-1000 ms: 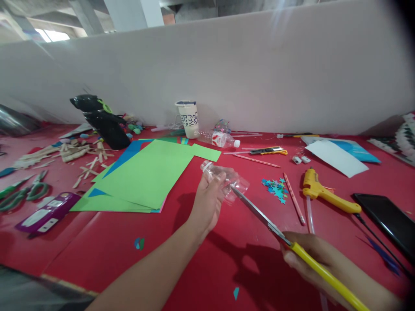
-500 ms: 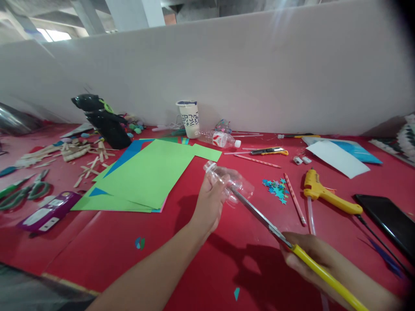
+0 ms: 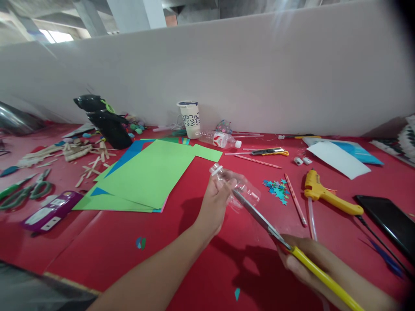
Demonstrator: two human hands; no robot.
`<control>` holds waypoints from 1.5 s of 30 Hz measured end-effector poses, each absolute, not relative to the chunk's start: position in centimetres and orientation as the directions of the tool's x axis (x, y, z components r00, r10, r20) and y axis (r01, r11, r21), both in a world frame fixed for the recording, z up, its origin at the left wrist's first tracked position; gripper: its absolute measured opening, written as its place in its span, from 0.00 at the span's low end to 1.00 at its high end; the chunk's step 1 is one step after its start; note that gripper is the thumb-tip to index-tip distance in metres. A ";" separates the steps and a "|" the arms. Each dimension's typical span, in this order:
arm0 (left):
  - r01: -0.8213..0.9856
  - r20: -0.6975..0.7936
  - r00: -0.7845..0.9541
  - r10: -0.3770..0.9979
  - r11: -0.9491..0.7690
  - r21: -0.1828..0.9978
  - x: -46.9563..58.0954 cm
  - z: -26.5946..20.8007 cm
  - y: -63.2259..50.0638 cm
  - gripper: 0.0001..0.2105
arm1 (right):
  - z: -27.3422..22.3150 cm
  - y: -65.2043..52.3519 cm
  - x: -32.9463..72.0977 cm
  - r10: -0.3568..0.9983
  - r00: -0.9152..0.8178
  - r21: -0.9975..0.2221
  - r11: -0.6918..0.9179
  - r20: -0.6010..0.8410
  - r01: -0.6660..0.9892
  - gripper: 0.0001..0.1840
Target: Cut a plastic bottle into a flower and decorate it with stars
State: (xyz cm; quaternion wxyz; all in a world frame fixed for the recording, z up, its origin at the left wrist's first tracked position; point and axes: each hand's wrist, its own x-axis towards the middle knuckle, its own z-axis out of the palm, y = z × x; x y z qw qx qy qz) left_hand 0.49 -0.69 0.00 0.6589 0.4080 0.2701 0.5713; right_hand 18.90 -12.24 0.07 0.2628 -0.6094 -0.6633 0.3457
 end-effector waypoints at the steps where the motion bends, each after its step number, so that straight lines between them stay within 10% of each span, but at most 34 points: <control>1: -0.527 0.116 0.203 0.972 0.008 0.850 0.5 -0.1 -0.7 0.06 | 0.1 -12.2 18.9 0.990 -0.117 -0.783 0.016 -0.073 0.622 0.28; 45: -0.371 0.232 0.165 0.959 -0.157 0.915 0.7 0.4 -1.2 0.06 | 1.4 -12.3 18.0 0.940 -0.144 -0.889 -0.231 -0.308 0.395 0.35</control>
